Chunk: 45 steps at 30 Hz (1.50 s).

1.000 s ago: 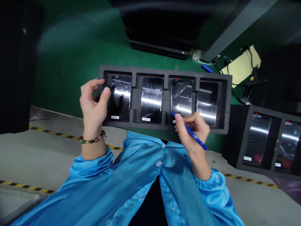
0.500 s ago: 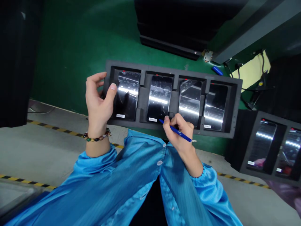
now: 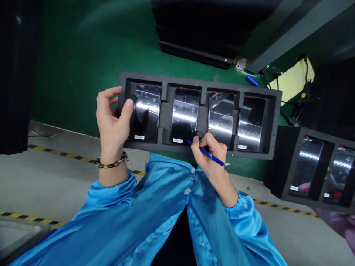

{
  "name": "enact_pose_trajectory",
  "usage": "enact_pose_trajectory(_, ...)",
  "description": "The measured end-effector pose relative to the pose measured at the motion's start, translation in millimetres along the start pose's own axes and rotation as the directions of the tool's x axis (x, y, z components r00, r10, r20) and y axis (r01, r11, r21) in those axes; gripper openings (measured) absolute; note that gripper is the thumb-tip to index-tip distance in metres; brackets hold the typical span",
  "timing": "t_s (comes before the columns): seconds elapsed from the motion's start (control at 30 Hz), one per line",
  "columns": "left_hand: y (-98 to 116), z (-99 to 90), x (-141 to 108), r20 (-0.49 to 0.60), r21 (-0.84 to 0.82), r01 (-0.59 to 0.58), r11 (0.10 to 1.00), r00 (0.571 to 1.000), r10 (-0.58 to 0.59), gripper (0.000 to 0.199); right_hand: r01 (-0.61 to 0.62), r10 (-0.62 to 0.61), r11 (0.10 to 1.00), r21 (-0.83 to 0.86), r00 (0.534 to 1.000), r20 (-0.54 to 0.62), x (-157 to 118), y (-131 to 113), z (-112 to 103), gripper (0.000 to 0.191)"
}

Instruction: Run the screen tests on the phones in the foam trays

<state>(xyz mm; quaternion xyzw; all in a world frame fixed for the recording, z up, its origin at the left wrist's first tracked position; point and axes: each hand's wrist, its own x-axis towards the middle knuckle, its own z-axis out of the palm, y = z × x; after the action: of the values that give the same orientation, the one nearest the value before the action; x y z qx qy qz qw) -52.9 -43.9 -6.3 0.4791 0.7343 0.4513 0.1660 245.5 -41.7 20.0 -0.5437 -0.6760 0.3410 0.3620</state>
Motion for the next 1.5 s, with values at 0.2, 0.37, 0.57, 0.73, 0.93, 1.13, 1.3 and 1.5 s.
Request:
enact_pose_trajectory(0.2,2.4,-0.6,1.4,-0.013,0.016,0.025,1.0,1.0,-0.024,0.046,0.016,-0.016,0.999,-0.035,1.0,0.002,1.2,-2.0,-2.4,0.047)
enact_pose_trajectory(0.37,6.8,-1.1,-1.4,-0.009,-0.042,0.02,0.999,1.0,-0.021,0.046,-0.074,0.075,0.983,0.166,0.997,-0.001,1.2,-3.8,-1.9,0.043)
enact_pose_trajectory(0.57,9.2,3.8,-15.9,-0.011,-0.096,-0.014,0.995,1.0,0.013,0.054,-0.061,0.03,0.975,0.212,0.989,0.148,-1.2,-30.2,34.8,0.031)
enact_pose_trajectory(0.73,8.9,4.6,-19.4,-0.007,-0.112,-0.005,0.994,1.0,0.005,0.046,0.018,-0.053,0.985,0.173,0.978,0.2,0.4,-44.6,62.3,0.041)
enact_pose_trajectory(0.93,12.3,3.4,-20.4,0.015,-0.081,0.019,0.997,1.0,-0.018,0.047,0.054,-0.066,0.996,0.067,0.977,0.203,2.2,-48.7,73.4,0.048)
enact_pose_trajectory(1.13,12.6,3.0,-21.2,0.025,-0.099,0.023,0.995,0.999,-0.02,0.047,0.085,-0.091,0.996,0.037,0.974,0.208,0.8,-48.5,75.6,0.044)
enact_pose_trajectory(1.3,13.3,1.6,-20.0,0.027,-0.117,0.012,0.993,1.0,-0.009,0.047,0.142,-0.141,0.99,0.011,0.972,0.187,1.1,-47.5,75.5,0.044)
enact_pose_trajectory(1.5,13.6,1.3,-19.2,0.032,-0.106,0.014,0.994,0.999,-0.011,0.046,0.09,-0.094,0.996,0.029,0.978,0.184,2.0,-47.6,74.5,0.043)
